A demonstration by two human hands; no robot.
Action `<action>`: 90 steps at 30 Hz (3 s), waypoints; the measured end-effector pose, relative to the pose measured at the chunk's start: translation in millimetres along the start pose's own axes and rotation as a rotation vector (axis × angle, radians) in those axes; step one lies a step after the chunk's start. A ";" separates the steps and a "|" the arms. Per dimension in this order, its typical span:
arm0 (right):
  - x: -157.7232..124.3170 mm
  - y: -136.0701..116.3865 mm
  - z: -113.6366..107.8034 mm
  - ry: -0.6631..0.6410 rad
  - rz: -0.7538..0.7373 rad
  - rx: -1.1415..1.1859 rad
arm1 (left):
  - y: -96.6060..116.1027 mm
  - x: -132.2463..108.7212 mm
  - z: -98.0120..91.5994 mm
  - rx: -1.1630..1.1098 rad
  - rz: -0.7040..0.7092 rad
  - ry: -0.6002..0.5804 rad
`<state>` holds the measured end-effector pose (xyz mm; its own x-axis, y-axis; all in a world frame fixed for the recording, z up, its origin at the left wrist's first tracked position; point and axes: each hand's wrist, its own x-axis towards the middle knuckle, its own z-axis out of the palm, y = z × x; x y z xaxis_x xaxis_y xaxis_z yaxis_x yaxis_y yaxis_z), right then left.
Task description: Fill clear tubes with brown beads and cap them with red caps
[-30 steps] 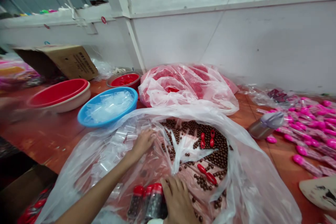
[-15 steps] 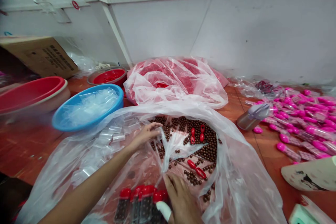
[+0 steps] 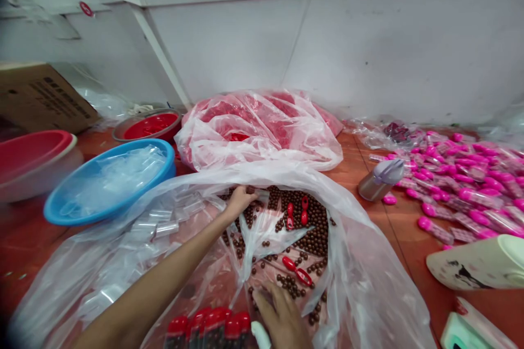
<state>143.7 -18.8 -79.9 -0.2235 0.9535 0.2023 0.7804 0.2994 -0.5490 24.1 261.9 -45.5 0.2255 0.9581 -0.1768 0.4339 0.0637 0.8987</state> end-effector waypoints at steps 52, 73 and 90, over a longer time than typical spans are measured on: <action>52.2 23.6 -87.7 -0.038 0.233 -0.013 | 9.2 -170.3 -16.6 -1.029 -0.464 -0.317; 103.8 73.8 -70.2 -0.007 0.333 -0.227 | 6.7 -196.0 -8.2 -1.270 -0.442 -0.201; 68.4 44.5 -74.5 0.098 0.420 0.238 | 11.4 -204.3 1.6 -1.333 -0.404 -0.265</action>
<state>206.6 57.1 -30.1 0.1462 0.9892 -0.0074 0.6333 -0.0993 -0.7675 -15.6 66.5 0.1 0.5050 0.7401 -0.4441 -0.5949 0.6713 0.4421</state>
